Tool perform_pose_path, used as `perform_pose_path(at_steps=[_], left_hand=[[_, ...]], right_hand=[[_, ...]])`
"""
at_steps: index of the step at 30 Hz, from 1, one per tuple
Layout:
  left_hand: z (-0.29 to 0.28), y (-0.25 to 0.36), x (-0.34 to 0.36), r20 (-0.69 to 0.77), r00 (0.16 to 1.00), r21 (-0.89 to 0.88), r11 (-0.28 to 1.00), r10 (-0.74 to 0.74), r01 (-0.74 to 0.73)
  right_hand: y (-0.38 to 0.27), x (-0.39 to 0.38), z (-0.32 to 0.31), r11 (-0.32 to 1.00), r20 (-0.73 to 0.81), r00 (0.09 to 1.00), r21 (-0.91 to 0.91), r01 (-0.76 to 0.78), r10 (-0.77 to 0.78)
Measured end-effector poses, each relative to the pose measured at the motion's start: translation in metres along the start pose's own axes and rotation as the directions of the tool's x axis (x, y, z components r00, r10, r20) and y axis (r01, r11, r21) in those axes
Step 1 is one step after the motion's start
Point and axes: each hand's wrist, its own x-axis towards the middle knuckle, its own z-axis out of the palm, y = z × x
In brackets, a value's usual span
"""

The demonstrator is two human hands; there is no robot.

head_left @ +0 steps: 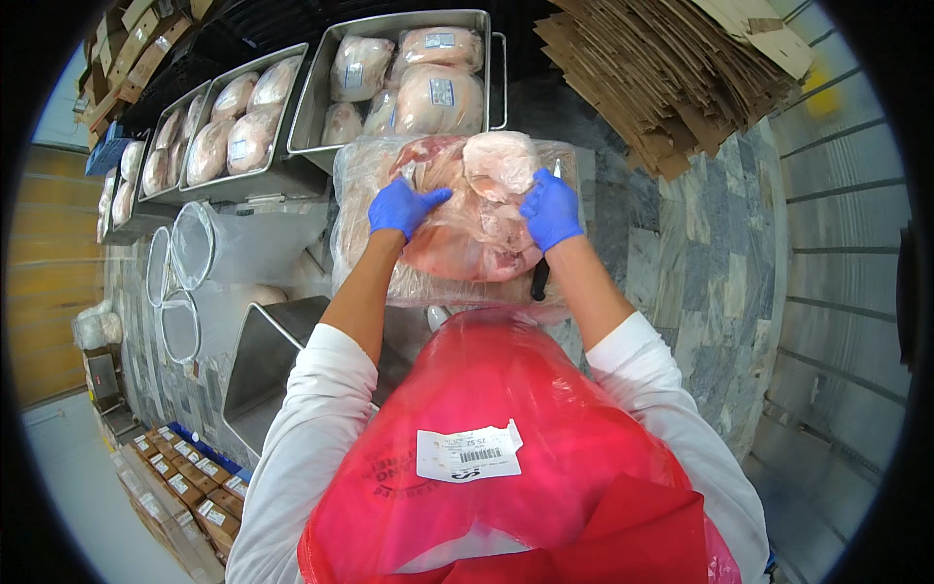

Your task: The person handles a large piece of raw meat on a plastic-covered surface, using a knife to trim fat and separate sections. The person repositions the meat multiple times and places trimmed pieces into a nearby metal tray.

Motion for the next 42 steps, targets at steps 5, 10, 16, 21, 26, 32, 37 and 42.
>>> perform_pose_path(at_steps=[5,10,16,21,26,32,37,42], left_hand=[[0.006,0.012,0.011,0.016,0.999,0.03,0.999,-0.041,0.04],[0.009,0.036,0.011,0.06,0.997,0.03,0.998,0.057,-0.059],[0.007,0.031,0.011,0.142,0.989,0.008,0.999,0.042,-0.043],[0.016,0.027,0.003,0.02,0.992,-0.067,0.99,0.124,-0.122],[0.025,-0.008,-0.007,-0.005,0.996,-0.139,0.987,0.085,-0.085],[0.024,-0.04,-0.044,-0.008,0.999,-0.577,0.816,-0.051,0.037],[0.045,-0.071,-0.06,-0.085,0.984,-0.651,0.757,-0.154,0.062],[0.049,-0.081,-0.071,-0.019,0.975,-0.713,0.687,-0.222,0.142]], right_hand=[[-0.012,-0.017,0.007,0.994,0.045,0.997,0.091,-0.063,0.06],[-0.023,-0.026,-0.012,0.992,0.017,0.999,0.115,-0.045,0.043],[-0.04,-0.073,-0.013,0.998,-0.091,0.994,-0.003,-0.057,0.057],[-0.044,-0.068,-0.017,0.997,-0.074,0.995,-0.033,0.071,-0.073],[-0.052,-0.056,0.003,0.978,0.092,0.977,-0.069,0.199,-0.193],[-0.043,-0.011,0.011,0.792,0.032,0.948,-0.54,0.284,-0.318],[-0.007,0.025,0.019,0.331,0.314,0.8,-0.787,0.521,-0.512],[0.012,0.013,0.047,-0.148,0.546,0.72,-0.828,0.54,-0.428]])
